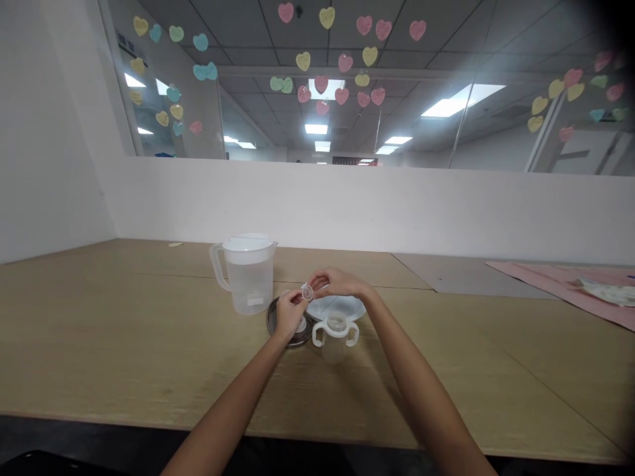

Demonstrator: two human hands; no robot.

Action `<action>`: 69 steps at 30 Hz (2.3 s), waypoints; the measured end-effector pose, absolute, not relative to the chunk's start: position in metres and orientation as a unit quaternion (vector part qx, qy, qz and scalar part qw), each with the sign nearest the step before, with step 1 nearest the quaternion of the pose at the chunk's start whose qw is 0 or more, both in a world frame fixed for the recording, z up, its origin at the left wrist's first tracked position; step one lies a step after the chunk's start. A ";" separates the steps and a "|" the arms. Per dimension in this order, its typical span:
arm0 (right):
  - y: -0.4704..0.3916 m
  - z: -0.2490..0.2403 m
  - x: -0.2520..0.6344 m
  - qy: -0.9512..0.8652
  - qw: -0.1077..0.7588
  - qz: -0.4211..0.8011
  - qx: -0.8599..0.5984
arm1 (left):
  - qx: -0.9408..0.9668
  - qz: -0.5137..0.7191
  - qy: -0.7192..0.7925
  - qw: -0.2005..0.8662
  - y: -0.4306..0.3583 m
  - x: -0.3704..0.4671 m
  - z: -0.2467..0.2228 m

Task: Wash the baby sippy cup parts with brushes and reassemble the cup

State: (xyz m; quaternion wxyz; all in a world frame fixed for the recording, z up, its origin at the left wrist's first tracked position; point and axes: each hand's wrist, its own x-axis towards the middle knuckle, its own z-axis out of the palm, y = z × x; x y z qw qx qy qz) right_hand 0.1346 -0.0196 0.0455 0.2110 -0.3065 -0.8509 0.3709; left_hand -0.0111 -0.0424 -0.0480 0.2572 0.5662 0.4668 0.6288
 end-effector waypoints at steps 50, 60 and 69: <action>-0.051 0.078 0.160 -0.858 0.175 0.330 -0.353 | 0.471 0.613 0.587 0.239 -0.033 -0.023 -0.064; -0.048 0.077 0.157 -0.895 0.009 0.214 -0.392 | 0.327 0.818 0.351 0.318 -0.038 -0.026 -0.044; -0.033 0.054 0.133 -0.886 0.198 0.241 -0.342 | 0.230 0.744 0.242 0.579 -0.025 -0.030 -0.042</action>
